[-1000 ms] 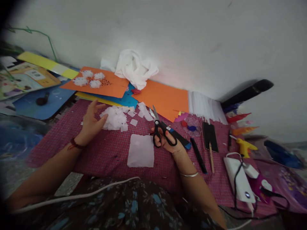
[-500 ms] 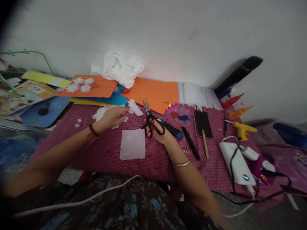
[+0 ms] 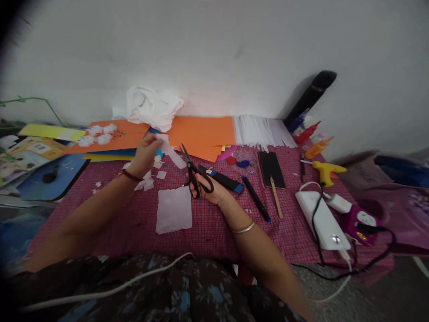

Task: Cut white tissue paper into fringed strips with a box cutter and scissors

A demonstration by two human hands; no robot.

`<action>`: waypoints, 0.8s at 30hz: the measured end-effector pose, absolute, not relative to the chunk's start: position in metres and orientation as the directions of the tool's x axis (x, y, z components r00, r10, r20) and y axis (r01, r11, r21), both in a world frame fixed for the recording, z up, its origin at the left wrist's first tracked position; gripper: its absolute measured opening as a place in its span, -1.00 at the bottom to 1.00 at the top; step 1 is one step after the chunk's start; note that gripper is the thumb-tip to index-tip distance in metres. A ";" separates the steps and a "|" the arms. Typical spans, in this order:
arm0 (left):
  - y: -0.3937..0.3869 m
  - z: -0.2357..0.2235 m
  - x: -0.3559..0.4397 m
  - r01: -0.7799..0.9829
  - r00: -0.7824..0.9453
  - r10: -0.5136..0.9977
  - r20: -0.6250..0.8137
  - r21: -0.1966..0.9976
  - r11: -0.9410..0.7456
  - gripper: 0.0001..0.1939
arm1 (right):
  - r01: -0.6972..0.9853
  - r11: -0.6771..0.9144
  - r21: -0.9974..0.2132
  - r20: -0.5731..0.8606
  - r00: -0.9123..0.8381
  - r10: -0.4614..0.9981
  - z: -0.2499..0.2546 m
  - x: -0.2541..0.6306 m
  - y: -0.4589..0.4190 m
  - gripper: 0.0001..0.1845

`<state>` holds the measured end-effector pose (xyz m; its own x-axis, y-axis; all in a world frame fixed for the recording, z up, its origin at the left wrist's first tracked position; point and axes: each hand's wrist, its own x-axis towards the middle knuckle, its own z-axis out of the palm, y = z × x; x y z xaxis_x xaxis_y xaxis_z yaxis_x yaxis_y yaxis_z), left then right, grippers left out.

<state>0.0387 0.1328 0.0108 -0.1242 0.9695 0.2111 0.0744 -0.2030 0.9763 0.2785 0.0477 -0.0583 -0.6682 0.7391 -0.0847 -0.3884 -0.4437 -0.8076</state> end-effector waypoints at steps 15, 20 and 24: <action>0.016 0.025 -0.057 -0.026 -0.124 0.992 0.032 0.999 -0.036 -0.60 | 0.197 0.090 -0.976 -0.119 -0.834 0.539 -0.008 0.258 0.038 -0.18; 0.007 0.009 -0.076 0.022 -0.119 0.991 0.061 0.998 -0.059 -0.55 | 0.251 0.092 -0.964 -0.191 -0.886 0.424 0.005 0.225 0.048 -0.21; 0.008 -0.002 -0.077 -0.060 -0.033 0.998 -0.063 0.996 0.060 -0.50 | 0.246 -0.039 -0.968 -0.241 -0.889 0.389 0.004 0.209 0.054 -0.27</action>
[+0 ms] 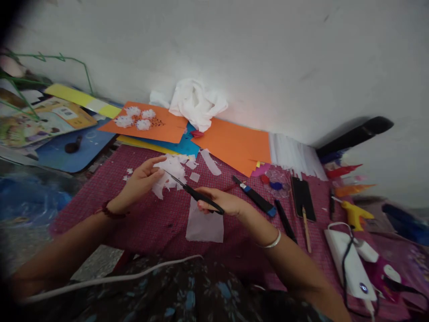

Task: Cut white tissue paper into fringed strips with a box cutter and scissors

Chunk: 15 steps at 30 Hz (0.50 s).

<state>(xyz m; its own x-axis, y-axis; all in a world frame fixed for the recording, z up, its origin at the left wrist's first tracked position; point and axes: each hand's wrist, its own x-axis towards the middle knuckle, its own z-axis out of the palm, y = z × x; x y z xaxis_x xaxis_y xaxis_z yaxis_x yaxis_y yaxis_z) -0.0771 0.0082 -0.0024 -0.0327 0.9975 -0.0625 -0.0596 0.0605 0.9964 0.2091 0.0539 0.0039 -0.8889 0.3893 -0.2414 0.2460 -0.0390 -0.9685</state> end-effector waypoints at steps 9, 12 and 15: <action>0.011 -0.019 -0.081 -0.180 0.003 0.975 -0.221 0.959 0.218 -0.35 | 0.280 -0.225 -0.933 -0.343 -0.882 0.324 -0.012 0.210 0.069 -0.32; 0.011 -0.014 -0.082 -0.100 0.077 0.955 -0.286 0.951 0.292 -0.08 | 0.315 -0.204 -0.927 -0.365 -0.882 0.297 -0.015 0.211 0.073 -0.26; 0.011 -0.008 -0.082 -0.049 0.113 0.944 -0.311 0.947 0.318 0.00 | 0.333 -0.163 -0.929 -0.368 -0.886 0.283 -0.016 0.210 0.077 -0.23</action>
